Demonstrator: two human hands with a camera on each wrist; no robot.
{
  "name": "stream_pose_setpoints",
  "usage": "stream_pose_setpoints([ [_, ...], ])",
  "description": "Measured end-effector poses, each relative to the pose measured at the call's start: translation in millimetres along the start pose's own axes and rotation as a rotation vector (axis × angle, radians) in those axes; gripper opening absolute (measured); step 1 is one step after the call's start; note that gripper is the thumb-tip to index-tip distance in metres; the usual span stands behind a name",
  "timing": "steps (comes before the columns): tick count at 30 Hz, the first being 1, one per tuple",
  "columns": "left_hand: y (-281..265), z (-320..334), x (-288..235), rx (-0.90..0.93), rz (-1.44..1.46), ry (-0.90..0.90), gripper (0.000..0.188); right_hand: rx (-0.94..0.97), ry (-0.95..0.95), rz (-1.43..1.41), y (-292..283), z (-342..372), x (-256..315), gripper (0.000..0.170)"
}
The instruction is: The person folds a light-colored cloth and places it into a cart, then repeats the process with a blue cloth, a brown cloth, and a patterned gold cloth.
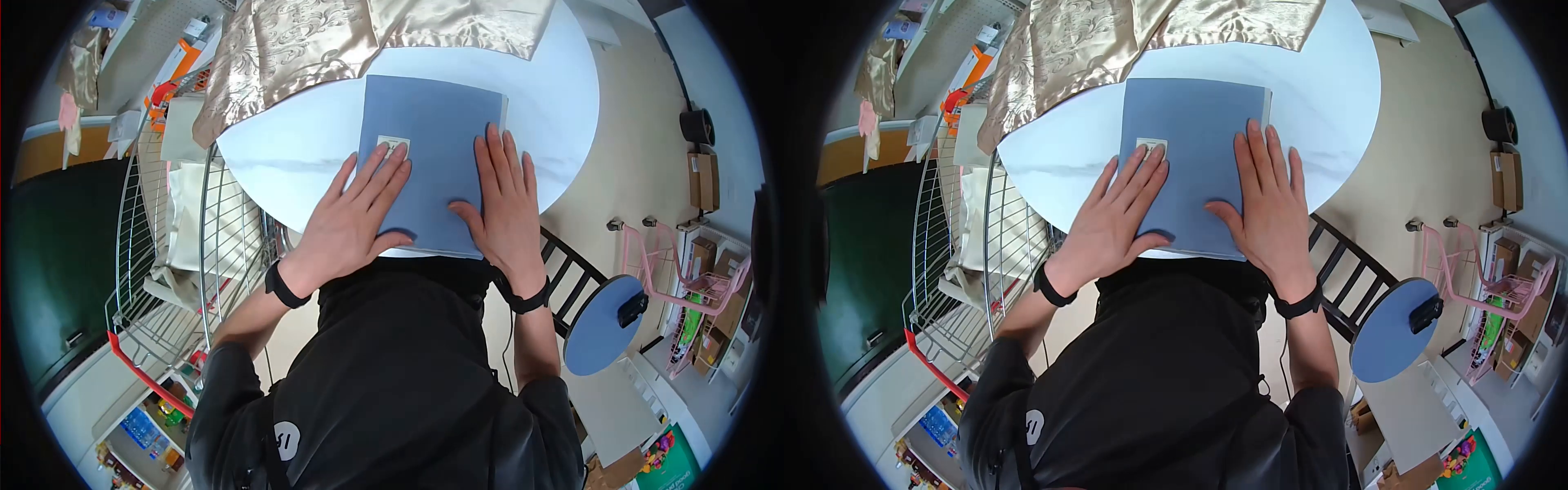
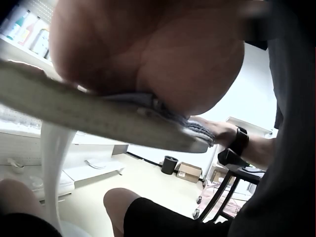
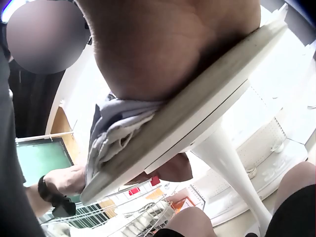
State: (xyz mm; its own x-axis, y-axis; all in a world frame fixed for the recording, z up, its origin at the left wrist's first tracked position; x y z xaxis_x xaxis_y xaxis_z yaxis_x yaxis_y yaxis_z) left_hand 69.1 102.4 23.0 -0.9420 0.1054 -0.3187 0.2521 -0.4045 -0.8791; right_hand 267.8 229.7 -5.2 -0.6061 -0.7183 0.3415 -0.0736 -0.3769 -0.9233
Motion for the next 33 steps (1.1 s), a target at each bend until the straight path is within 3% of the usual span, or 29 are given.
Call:
stream_pose_setpoints([
  [8, 15, 22, 5, -0.032, 0.093, -0.099, 0.099, -0.004, 0.1, 0.051, 1, 13, -16, 0.09],
  [14, 8, 41, 16, -0.169, 0.221, -0.094, 0.072, -0.073, 0.087, -0.098, -3, 30, -27, 0.071],
  [15, 4, 43, 16, -0.303, 0.346, -0.112, 0.061, -0.104, 0.079, -0.148, -4, 34, -29, 0.066],
  [17, 14, 52, 25, -0.454, 0.805, -0.182, 0.059, -0.177, 0.072, -0.248, -7, 40, -30, 0.058],
  [19, 22, 53, 34, -0.519, 1.186, -0.189, 0.052, -0.277, 0.078, -0.302, -14, 47, -27, 0.051],
  [23, 16, 53, 44, -0.336, 1.828, -0.119, 0.065, -0.217, 0.045, -0.333, -12, 47, -6, 0.055],
  [26, 25, 55, 49, -0.193, 2.037, -0.028, 0.054, -0.233, 0.063, -0.383, -4, 46, 7, 0.056],
  [30, 32, 54, 51, -0.042, 2.021, -0.002, 0.056, -0.234, 0.075, -0.398, 4, 49, 5, 0.055],
  [33, 45, 48, 52, 0.094, 1.887, -0.085, 0.054, -0.214, 0.052, -0.375, 3, 49, 5, 0.054],
])
Point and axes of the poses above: each hand's wrist, its own z-axis away from the middle knuckle, its own y-axis out of the palm, x = y × z, the point moved 4 cm from there along -z, towards the middle knuckle, and after that the axes turned 15 degrees about x, right-handed, at the moved point
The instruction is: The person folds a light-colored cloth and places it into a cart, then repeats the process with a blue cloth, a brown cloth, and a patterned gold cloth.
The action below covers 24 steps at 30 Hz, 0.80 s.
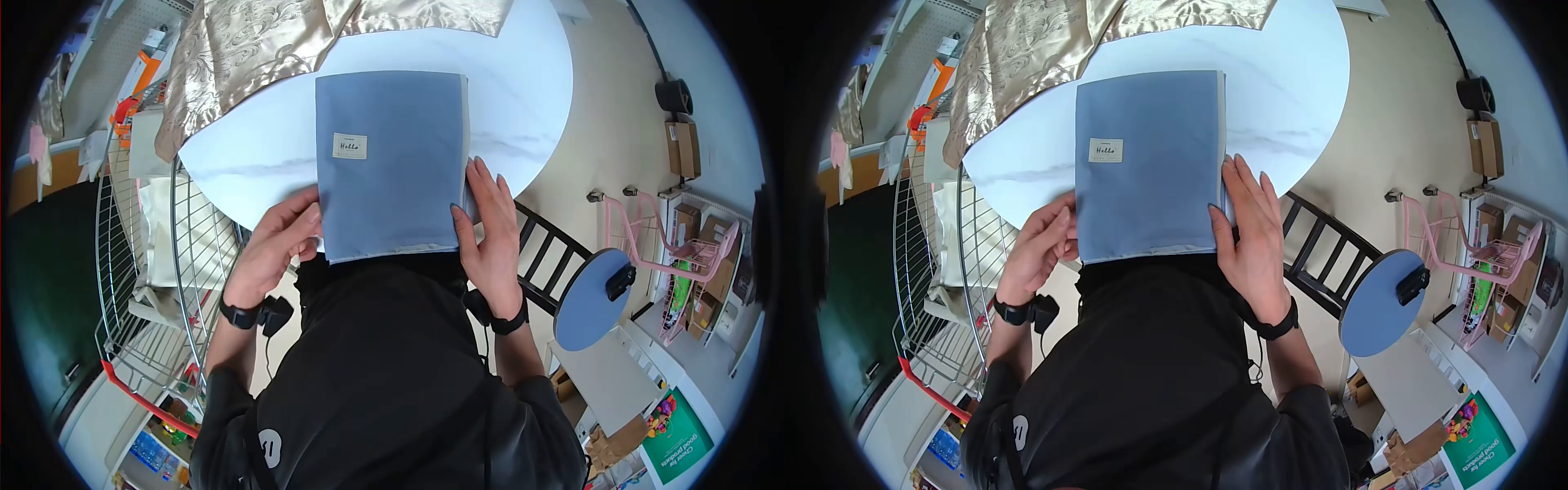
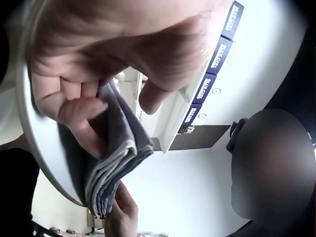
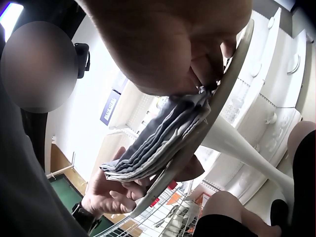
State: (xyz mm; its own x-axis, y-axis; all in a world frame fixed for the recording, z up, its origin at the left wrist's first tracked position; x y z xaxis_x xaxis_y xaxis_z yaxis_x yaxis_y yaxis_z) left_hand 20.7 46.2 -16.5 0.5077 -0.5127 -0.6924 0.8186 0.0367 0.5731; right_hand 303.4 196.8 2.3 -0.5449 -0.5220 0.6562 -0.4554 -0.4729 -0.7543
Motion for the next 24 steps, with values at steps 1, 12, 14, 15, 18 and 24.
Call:
stream_pose_setpoints([
  [1, 1, -4, -2, -0.018, -0.084, -0.039, 0.053, 0.009, 0.003, -0.009, 0, 0, 0, 0.053],
  [12, 17, -42, -22, -0.189, -0.298, -0.145, 0.045, 0.026, -0.005, -0.033, -1, -3, -1, 0.05],
  [14, 19, -41, -24, -0.181, -0.306, -0.149, 0.045, 0.028, -0.011, -0.055, -1, -3, -1, 0.05],
  [15, 26, -41, -29, -0.165, -0.314, -0.133, 0.045, 0.028, -0.013, -0.065, -2, -3, -2, 0.049],
  [18, 32, -42, -33, -0.156, -0.301, -0.122, 0.042, 0.005, -0.034, -0.077, -5, -4, -5, 0.05],
  [24, 23, -34, -46, -0.103, -0.357, -0.018, 0.04, -0.028, 0.097, -0.357, -22, -19, -23, 0.053],
])
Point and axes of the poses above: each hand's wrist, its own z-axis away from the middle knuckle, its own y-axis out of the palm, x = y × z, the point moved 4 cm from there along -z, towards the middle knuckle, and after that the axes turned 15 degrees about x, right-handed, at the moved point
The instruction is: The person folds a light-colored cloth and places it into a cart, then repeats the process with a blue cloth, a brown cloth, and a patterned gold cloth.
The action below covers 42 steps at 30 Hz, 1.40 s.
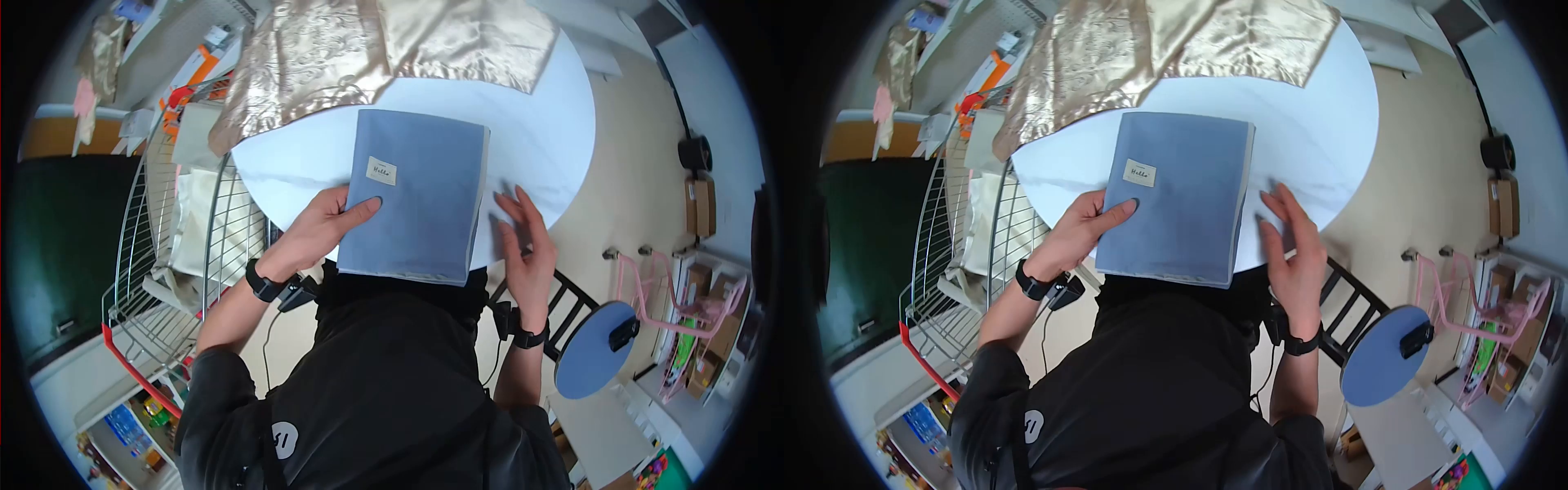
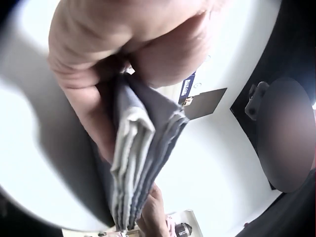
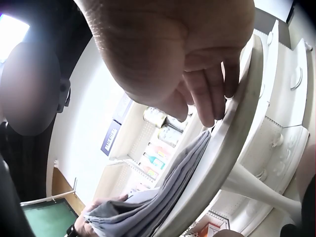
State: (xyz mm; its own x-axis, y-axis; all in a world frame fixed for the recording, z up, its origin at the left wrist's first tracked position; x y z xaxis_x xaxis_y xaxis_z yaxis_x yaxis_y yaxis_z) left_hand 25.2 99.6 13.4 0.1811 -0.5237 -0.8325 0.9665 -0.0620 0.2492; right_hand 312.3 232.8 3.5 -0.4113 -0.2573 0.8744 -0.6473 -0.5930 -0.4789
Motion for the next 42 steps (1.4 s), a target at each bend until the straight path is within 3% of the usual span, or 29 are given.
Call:
stream_pose_setpoints([
  [5, -33, 22, -49, -0.007, -0.105, -0.003, 0.038, -0.019, -0.093, -0.086, 5, -28, -17, 0.052],
  [7, -49, 38, -75, -0.062, -0.124, 0.022, 0.039, -0.037, -0.121, 0.025, 9, -33, -11, 0.05],
  [9, -75, 68, -112, -0.211, -0.399, -0.109, 0.044, -0.065, -0.149, 0.133, 11, -33, -6, 0.048],
  [13, -142, 119, -173, -0.415, -0.403, 0.068, 0.041, -0.104, -0.185, 0.234, 14, -30, -6, 0.044],
  [15, -165, 142, -195, -0.546, -0.344, 0.241, 0.041, -0.108, -0.181, 0.243, 14, -31, -3, 0.042],
  [18, -258, 178, -194, -0.537, -0.207, 0.438, 0.04, -0.119, -0.206, 0.259, 16, -32, -5, 0.04],
  [21, -353, 192, -141, -0.616, 0.055, 0.556, 0.039, -0.133, -0.232, 0.302, 17, -31, -1, 0.04],
  [23, -379, 181, -85, -0.811, 0.254, 0.568, 0.04, -0.142, -0.226, 0.304, 18, -33, -4, 0.039],
  [24, -395, 170, -52, -0.807, 0.314, 0.564, 0.041, -0.146, -0.218, 0.304, 18, -33, -5, 0.039],
  [27, -497, 142, 112, -0.858, 0.459, 0.557, 0.041, -0.16, -0.205, 0.268, 19, -33, -4, 0.037],
  [29, -563, 139, 232, -0.707, -0.418, -0.245, 0.036, -0.174, -0.214, 0.316, 19, -33, 0, 0.035],
  [31, -474, 126, 205, -0.841, 0.492, 0.039, 0.031, -0.191, -0.227, 0.347, 20, -34, 3, 0.034],
  [35, -430, 118, 165, -0.834, 0.441, 0.04, 0.03, -0.225, -0.243, 0.36, 22, -35, 3, 0.03],
  [38, -434, 109, 180, -0.648, 0.331, -0.092, 0.028, -0.231, -0.237, 0.354, 23, -34, 4, 0.027],
  [42, -404, 107, 160, -0.777, 0.214, -0.186, 0.032, -0.252, -0.255, 0.352, 22, -35, 7, 0.025],
])
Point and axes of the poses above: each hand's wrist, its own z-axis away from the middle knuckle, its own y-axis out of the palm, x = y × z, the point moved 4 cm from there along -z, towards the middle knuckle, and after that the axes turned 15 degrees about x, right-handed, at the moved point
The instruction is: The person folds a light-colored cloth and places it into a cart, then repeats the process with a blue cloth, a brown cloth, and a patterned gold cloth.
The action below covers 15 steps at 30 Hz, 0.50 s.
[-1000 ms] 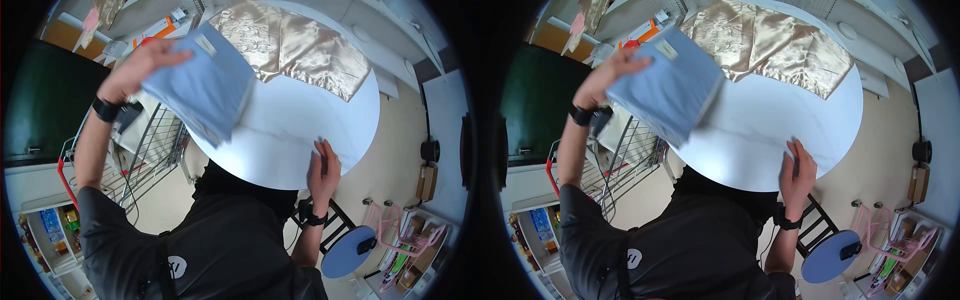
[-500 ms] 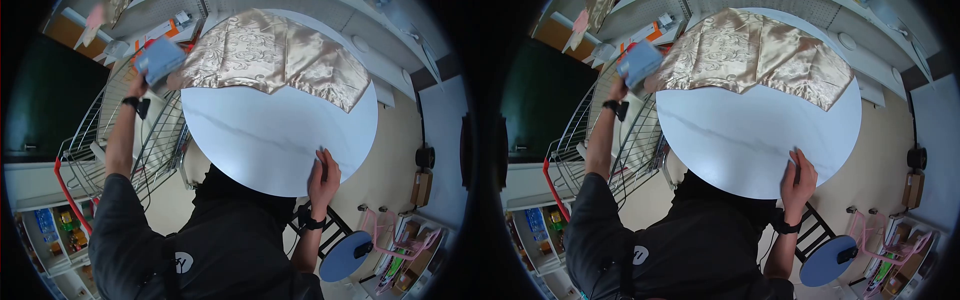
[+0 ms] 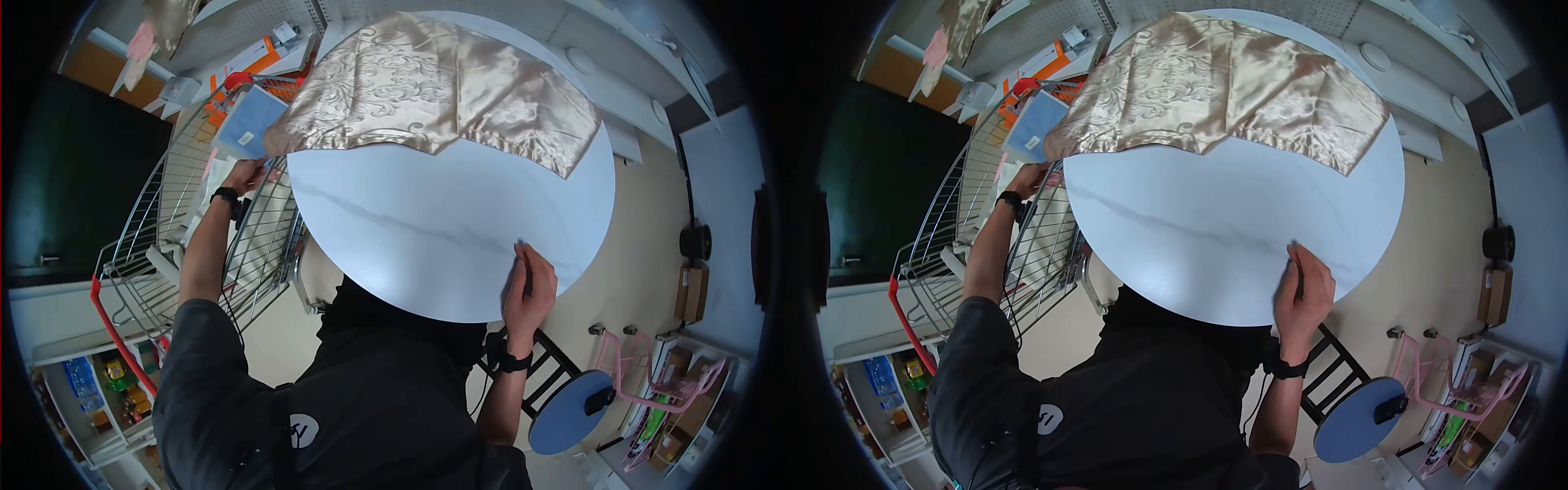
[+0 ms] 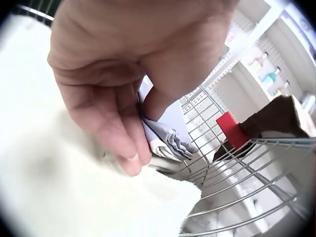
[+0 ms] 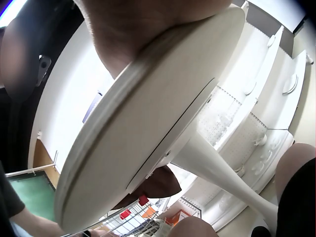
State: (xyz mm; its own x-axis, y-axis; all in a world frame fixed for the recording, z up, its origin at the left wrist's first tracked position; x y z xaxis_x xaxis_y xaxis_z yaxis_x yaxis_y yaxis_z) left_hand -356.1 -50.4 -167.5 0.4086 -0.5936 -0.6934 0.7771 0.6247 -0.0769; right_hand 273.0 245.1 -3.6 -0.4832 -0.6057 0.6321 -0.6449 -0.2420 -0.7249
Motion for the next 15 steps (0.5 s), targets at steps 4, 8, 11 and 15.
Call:
stream_pose_setpoints([
  [4, -36, -4, -21, -0.174, -0.662, -0.071, 0.051, -0.007, -0.018, 0.01, -1, 0, -2, 0.025],
  [8, -23, 24, -100, -0.519, -1.295, 0.224, 0.046, -0.017, -0.024, 0.005, -4, 1, -1, 0.025],
  [11, 70, 89, -165, -0.471, -1.136, 0.719, 0.04, -0.028, -0.032, 0.012, -4, 0, -2, 0.025],
  [15, 227, 159, -178, -0.011, -1.178, 0.883, 0.047, -0.058, -0.046, 0.007, -5, 1, -5, 0.025],
])
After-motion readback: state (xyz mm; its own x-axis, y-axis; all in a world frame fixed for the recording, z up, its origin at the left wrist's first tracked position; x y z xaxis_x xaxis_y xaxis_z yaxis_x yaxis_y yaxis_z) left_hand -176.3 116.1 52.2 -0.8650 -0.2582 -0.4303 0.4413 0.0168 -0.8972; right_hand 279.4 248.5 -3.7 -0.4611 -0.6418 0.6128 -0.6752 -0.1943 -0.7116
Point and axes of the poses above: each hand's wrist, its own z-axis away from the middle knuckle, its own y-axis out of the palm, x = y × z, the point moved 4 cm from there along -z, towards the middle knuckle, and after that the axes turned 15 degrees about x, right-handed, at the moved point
